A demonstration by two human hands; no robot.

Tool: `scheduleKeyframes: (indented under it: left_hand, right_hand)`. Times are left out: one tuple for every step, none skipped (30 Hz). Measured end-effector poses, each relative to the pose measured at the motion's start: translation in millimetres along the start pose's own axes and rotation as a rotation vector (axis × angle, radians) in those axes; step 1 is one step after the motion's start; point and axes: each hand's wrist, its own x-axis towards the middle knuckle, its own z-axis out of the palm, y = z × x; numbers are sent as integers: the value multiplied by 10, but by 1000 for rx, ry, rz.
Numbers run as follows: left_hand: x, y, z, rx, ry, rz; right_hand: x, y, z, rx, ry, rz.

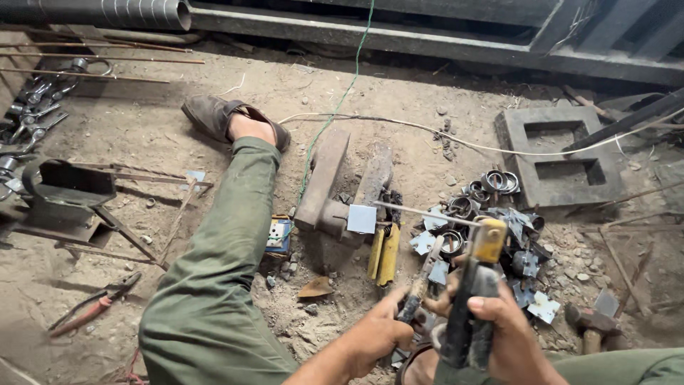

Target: The person sits on the ground and welds small metal rings to square metal plates using a handheld welding torch. They repeatedly pick up a ring, position it on a plate, weld the joint, and place the finished unit aside.

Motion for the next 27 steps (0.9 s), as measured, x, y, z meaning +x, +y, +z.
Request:
scheduleKeyframes:
  left_hand:
    - [-14,54,-18,31,55,-26]
    - [-39,121,-48,129,124,-17]
    - [-78,198,-93,226,192,-9]
    - [-116,282,-141,325,258,-1]
    - [-153,370,-188,417,337,11]
    - [-198,451,-234,507,414,22]
    - [-240,530,-275,598,492,33]
    - [-287,609,-315,693,537,36]
    - [-341,682,-355,789,581,40]
    - [-392,743,-378,885,627,45]
    - [-427,791,-380,926,654,27]
    - [-447,837,-377,969,678,10]
    - [-460,882,-374,1012,703,-6]
    - [-466,921,-372,1024,700,-41]
    - [-469,957,-373,1035,697,-76]
    - [-472,991,-377,1047,697,-110]
    - [-478,1012,-375,1058,685,-123]
    - [-485,1027,-372,1069,674,-135]
    - [-489,1040,-374,1079,663,-147]
    - [-488,1052,-381,1084,664,-153]
    - [-486,1061,-390,1088,665,-160]
    - [-479,1065,-396,1093,665,-166]
    - [-469,1066,-402,1095,658,-172]
    - [-458,1065,-407,1097,653,-179]
    - [-451,1061,-412,1099,647,-185]
    - [-448,1055,-417,1108,639,-183]
    - [-443,1049,-419,1118,630,-180]
  right_hand:
    - [13,-31,-7,-23,-14,-44]
    - [17,-72,-18,-30,12,-90]
    - [19,-128,-36,-36,38,-135]
    - [34,-174,-51,-43,66,-182]
    - [64,-209,-63,-90,127,-206]
    - [82,-242,-77,-137,190,-227]
    - [102,-264,-85,-184,253,-248]
    - [120,-271,-85,-185,270,-252]
    - [137,-274,-80,-186,287,-257]
    - [159,-273,-66,-187,301,-260]
    - [178,-266,-49,-192,299,-255]
    - [192,-259,-35,-197,298,-252]
    - [213,-251,-22,-202,297,-248]
    - [240,-247,-9,-231,300,-243]
    - [269,-243,3,-260,303,-237]
    - [296,-235,15,-287,304,-230]
    - [310,-224,27,-302,302,-229]
    - [327,-210,40,-318,299,-228]
    - [342,-198,51,-333,295,-226]
    - [359,-190,56,-337,294,-229]
    - [375,-181,60,-342,293,-231]
    - [387,-176,59,-347,293,-234]
    - [394,-168,59,-347,293,-233]
    - [401,-159,57,-348,293,-232]
    - [405,-152,55,-348,292,-231]
    - [409,-145,53,-349,289,-230]
    - [413,-141,49,-350,286,-229]
